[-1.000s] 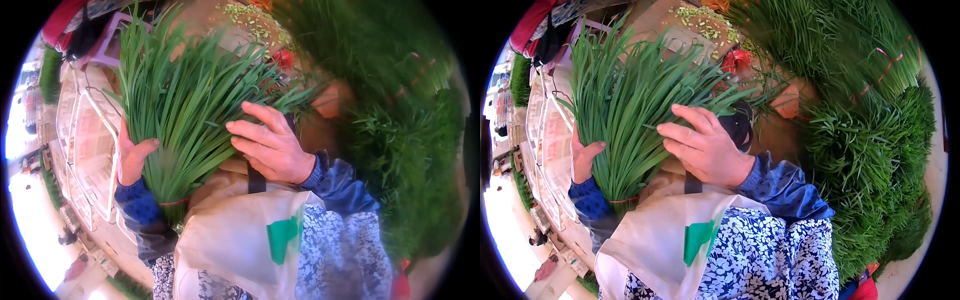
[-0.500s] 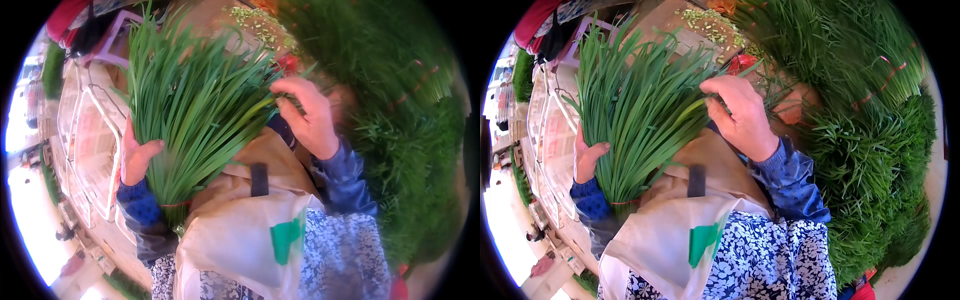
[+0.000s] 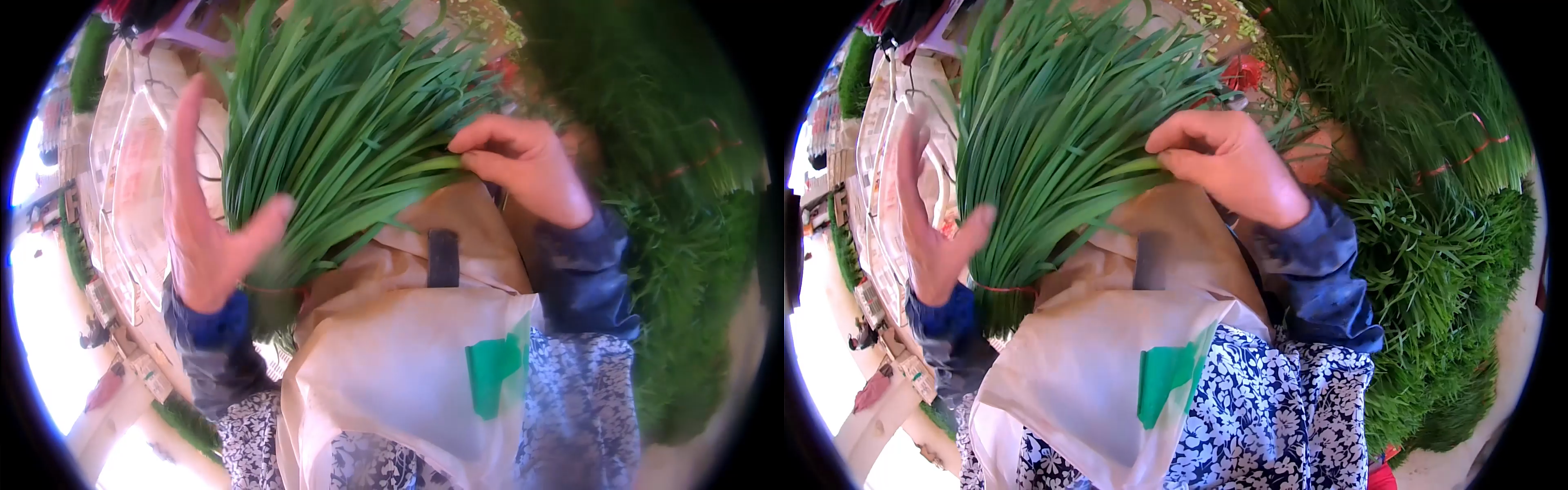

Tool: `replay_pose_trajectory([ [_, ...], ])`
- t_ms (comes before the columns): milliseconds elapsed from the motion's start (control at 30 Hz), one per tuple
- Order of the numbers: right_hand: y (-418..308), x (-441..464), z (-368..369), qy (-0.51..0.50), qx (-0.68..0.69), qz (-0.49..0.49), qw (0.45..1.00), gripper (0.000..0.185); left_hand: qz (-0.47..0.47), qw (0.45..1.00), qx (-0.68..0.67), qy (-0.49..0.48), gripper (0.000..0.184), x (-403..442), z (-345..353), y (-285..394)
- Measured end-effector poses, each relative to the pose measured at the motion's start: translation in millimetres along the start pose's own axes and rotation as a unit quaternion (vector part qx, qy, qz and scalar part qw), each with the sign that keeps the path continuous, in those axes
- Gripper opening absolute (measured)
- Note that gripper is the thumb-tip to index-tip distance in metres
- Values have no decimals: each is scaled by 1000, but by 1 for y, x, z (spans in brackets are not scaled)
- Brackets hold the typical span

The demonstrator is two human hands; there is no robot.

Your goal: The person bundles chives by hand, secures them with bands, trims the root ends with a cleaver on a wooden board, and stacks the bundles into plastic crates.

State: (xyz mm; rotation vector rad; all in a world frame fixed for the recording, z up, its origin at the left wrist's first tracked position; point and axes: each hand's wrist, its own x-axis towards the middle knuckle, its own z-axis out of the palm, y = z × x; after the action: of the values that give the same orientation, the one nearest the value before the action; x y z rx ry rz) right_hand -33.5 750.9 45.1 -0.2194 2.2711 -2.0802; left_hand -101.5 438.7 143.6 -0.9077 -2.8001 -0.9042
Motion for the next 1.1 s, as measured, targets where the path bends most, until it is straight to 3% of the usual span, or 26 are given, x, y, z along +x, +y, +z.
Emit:
replay_pose_trajectory([
  [33, -2, -2, -6, -36, 86, 78, 993, 15, 98, 995, 13, -21, 102, -2, -3, 17],
  [67, -3, -3, -11, -71, 169, 154, 971, 14, 92, 974, 180, -103, 109, -7, -8, 39],
  [133, -1, -5, -15, -85, 185, 177, 963, 15, 68, 961, 224, -149, 106, -26, 13, 48],
  [167, 0, -2, -15, -124, 186, 207, 952, 15, 16, 960, 212, -181, 88, -24, 12, 53],
  [200, 3, -1, -16, -161, 188, 235, 940, 15, 13, 960, 213, -183, 88, -28, 15, 48],
  [300, -3, 11, -22, -250, 123, 255, 926, 15, 49, 971, 188, -141, 50, -31, 21, 25],
  [400, 11, 22, -25, -295, 104, 187, 931, 16, 41, 988, 91, -115, 42, -28, 16, 1],
  [533, 10, 34, -26, -364, 130, 214, 897, 16, -9, 997, -22, -77, 35, -26, 14, -23],
  [600, 0, 34, -22, -376, 72, 187, 905, 14, -22, 997, -39, -57, 33, -27, 14, -35],
  [667, -3, 32, -22, -367, 163, 260, 878, 13, -36, 989, -142, -31, 32, -30, 17, -47],
  [733, -11, 28, -20, -373, 176, 269, 871, 13, -34, 990, -136, -7, 32, -32, 18, -54],
  [800, -21, 22, -17, -364, 213, 292, 858, 13, -107, 971, -211, 19, 31, -32, 20, -55],
  [1000, -61, 13, 4, -373, 251, 279, 849, 17, -152, 979, -129, 33, 29, -18, 12, -43],
  [1100, -69, 17, 23, -329, 377, 172, 849, 18, -56, 994, -8, 96, 29, -17, 7, -28],
])
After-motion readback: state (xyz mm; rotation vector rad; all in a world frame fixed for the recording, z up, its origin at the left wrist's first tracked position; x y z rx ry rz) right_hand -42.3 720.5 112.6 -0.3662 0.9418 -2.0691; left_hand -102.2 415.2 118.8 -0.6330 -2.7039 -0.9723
